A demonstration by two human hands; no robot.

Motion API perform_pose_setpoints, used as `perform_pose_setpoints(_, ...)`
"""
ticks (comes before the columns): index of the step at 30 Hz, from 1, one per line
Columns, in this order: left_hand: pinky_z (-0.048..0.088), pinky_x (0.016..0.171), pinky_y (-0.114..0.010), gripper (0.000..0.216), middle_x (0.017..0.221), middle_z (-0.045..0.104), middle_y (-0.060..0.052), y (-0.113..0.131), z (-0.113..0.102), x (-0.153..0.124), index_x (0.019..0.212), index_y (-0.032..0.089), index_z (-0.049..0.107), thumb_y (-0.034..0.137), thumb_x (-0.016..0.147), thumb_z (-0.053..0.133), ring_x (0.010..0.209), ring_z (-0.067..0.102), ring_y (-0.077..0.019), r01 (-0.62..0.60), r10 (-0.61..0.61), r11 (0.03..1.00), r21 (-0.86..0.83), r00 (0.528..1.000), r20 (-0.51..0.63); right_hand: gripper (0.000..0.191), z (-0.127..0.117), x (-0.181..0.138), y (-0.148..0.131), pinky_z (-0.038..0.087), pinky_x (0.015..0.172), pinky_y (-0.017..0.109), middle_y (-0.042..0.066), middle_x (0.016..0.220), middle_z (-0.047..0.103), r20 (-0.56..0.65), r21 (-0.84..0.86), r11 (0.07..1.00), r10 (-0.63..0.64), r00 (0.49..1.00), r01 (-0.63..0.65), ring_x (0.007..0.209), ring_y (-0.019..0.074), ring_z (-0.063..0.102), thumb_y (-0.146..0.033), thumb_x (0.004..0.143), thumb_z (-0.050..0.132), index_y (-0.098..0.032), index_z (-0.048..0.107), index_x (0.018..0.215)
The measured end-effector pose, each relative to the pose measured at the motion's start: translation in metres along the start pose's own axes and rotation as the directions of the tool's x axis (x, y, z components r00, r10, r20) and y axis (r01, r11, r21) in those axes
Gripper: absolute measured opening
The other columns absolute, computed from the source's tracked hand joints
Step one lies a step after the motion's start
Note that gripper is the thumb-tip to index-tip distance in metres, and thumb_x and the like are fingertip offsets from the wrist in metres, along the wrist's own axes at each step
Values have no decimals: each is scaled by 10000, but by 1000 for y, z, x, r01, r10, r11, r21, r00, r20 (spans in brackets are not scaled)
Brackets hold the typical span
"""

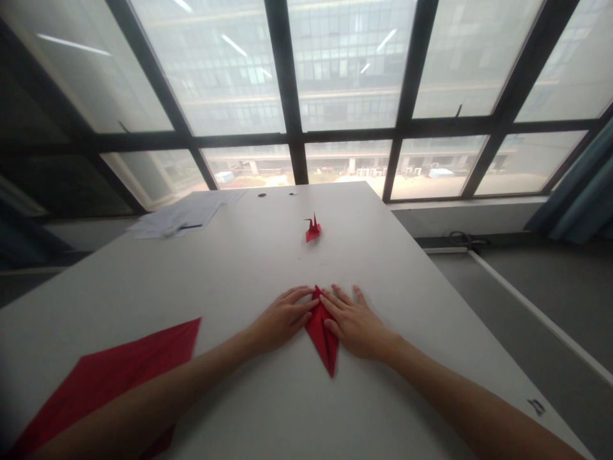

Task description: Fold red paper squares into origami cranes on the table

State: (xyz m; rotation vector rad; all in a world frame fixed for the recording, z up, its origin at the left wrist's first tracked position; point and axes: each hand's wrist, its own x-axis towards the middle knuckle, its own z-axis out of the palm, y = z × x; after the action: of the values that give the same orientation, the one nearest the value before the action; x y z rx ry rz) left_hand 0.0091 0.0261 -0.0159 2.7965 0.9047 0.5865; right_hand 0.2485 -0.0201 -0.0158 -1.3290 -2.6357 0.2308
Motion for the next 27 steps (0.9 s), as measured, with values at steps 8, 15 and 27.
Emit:
perform_pose_setpoints(8, 396, 1144, -453, 359, 1415, 544, -95, 0, 2, 0, 1323, 263, 612, 258, 986, 487, 1346, 461, -255, -15, 15, 999, 35, 1000, 1, 578, 5, 1, 2, 149, 1178, 625, 123, 1627, 181, -12, -61, 998, 7, 1000, -8, 1510, 293, 148, -413, 1050, 240, -182, 172, 1576)
perform_pose_setpoints(15, 404, 1136, -455, 358, 1399, 553, -89, 1, 2, 0, 1316, 263, 612, 246, 975, 506, 1338, 467, -256, -9, 9, 1000, 25, 1000, -19, 588, 1, 0, 1, 136, 1184, 617, 105, 1631, 188, 6, -5, 999, 37, 999, -37, 1512, 284, 147, -427, 1043, 274, -207, 170, 1578)
perform_pose_setpoints(27, 379, 1161, -438, 334, 1396, 540, -77, 9, -4, 0, 1286, 266, 623, 244, 970, 515, 1350, 450, -249, 21, -21, 999, -29, 1000, -11, 467, -7, 26, 19, 291, 1128, 529, 62, 1601, 318, -47, -12, 1000, 7, 999, -8, 1465, 267, 300, -331, 1033, 309, -335, 414, 1488)
